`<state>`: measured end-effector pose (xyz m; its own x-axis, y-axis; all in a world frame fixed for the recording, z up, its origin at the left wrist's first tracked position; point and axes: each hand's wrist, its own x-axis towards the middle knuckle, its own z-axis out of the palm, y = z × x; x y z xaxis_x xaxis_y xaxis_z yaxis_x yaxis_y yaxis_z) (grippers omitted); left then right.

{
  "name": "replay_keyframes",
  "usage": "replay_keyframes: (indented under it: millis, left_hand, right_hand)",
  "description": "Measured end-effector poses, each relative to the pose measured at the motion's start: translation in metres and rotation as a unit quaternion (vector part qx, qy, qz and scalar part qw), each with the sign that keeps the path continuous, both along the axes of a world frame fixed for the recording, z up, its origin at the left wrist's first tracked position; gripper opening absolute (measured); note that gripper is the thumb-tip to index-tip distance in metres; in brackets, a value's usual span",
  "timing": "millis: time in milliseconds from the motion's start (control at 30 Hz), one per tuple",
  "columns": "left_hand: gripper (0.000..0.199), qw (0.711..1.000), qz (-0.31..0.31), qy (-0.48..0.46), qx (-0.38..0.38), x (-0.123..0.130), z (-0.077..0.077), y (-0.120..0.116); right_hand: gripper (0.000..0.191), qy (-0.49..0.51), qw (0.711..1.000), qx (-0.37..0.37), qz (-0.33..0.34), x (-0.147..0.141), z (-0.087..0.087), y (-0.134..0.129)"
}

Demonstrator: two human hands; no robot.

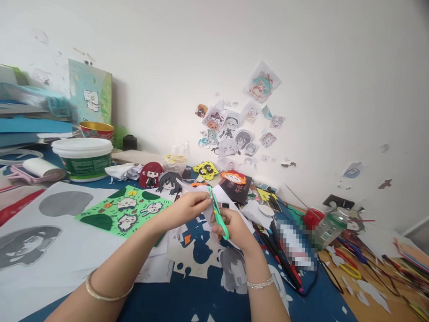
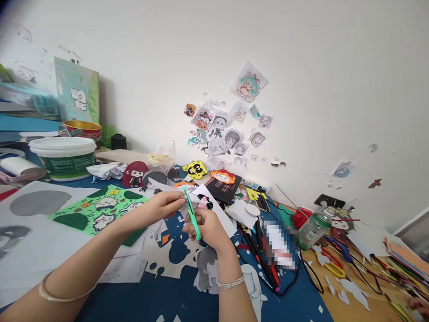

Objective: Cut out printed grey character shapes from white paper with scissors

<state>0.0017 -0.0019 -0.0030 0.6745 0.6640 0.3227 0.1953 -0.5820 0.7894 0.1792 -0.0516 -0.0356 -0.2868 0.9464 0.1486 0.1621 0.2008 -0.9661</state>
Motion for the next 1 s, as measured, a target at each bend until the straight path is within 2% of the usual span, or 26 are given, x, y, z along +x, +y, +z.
replay_keyframes:
  millis: [233, 833, 1000]
  left_hand:
    - [0.029, 0.999, 0.013, -0.026, -0.029, 0.004, -0.001, -0.004]
    - [0.026, 0.984, 0.062, -0.155, -0.065, 0.014, -0.005, -0.005]
    - [0.026, 0.98, 0.096, -0.169, -0.053, 0.016, -0.007, -0.007]
  right_hand:
    - [0.02, 0.006, 0.999, 0.02, -0.024, 0.001, -0.004, 0.003]
    - [0.026, 0.06, 0.998, 0.036, -0.009, -0.006, -0.004, 0.003]
    - [0.026, 0.059, 0.997, 0.037, -0.015, -0.008, -0.003, 0.003]
